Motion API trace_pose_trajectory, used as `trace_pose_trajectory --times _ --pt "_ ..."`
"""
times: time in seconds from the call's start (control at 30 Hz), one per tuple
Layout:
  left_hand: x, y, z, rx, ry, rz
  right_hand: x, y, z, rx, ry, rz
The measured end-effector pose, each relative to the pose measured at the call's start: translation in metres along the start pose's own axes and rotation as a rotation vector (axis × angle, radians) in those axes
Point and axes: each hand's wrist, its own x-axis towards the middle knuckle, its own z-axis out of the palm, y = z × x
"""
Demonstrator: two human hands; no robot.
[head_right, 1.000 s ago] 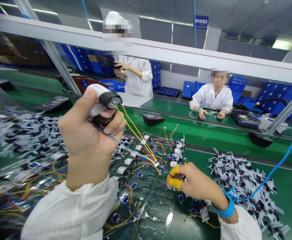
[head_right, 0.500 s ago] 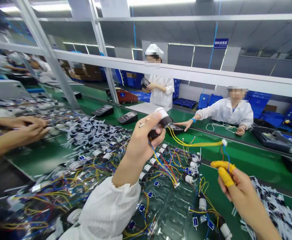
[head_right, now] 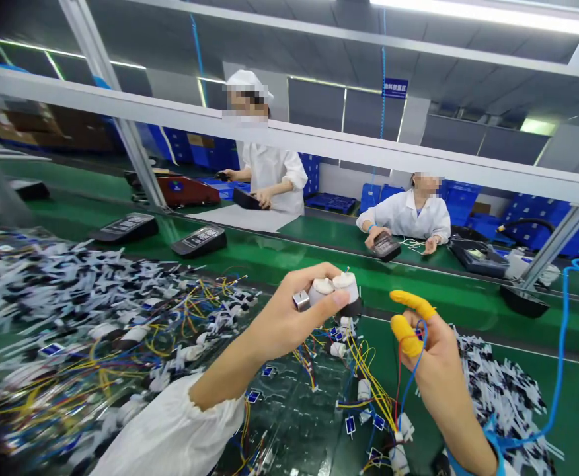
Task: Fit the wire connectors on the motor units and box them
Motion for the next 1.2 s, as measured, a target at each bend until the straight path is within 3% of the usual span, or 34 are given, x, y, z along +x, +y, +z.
trace_pose_trajectory --times 0.2,0.37,0.5,0.6,0.77,0.93,1.07,1.2 --pt "-0.005 0.0 0.016 -0.033 -0.192 -0.012 -0.01 -0.003 0.008 -0.082 -0.096 -0.094" --pt "-0.005 -0.002 0.014 -0.028 -0.233 -0.021 -0.013 -0.014 0.011 -0.178 -0.125 -0.183" --pt "-0.005 -0.005 0.019 0.021 -0.31 -0.057 -0.012 -0.014 0.011 -0.312 -0.247 -0.168" --pt "-0.001 -0.011 0.024 0.041 -0.228 -0.063 -0.004 -0.013 0.004 -0.447 -0.314 -0.135" --pt "0.008 -0.018 0.021 -0.011 -0.029 -0.103 0.026 0.004 -0.021 -0.814 -0.257 -0.123" --pt "0.01 -0.016 0.011 -0.058 0.048 -0.105 0.064 0.051 -0.039 -1.269 -0.345 0.116" --pt "0.009 -0.014 0.01 -0.045 0.058 -0.078 0.077 0.089 -0.038 -1.339 -0.396 0.213" --pt "0.01 -0.016 0.009 -0.032 0.071 -0.091 0.076 0.096 -0.046 -1.365 -0.477 0.255"
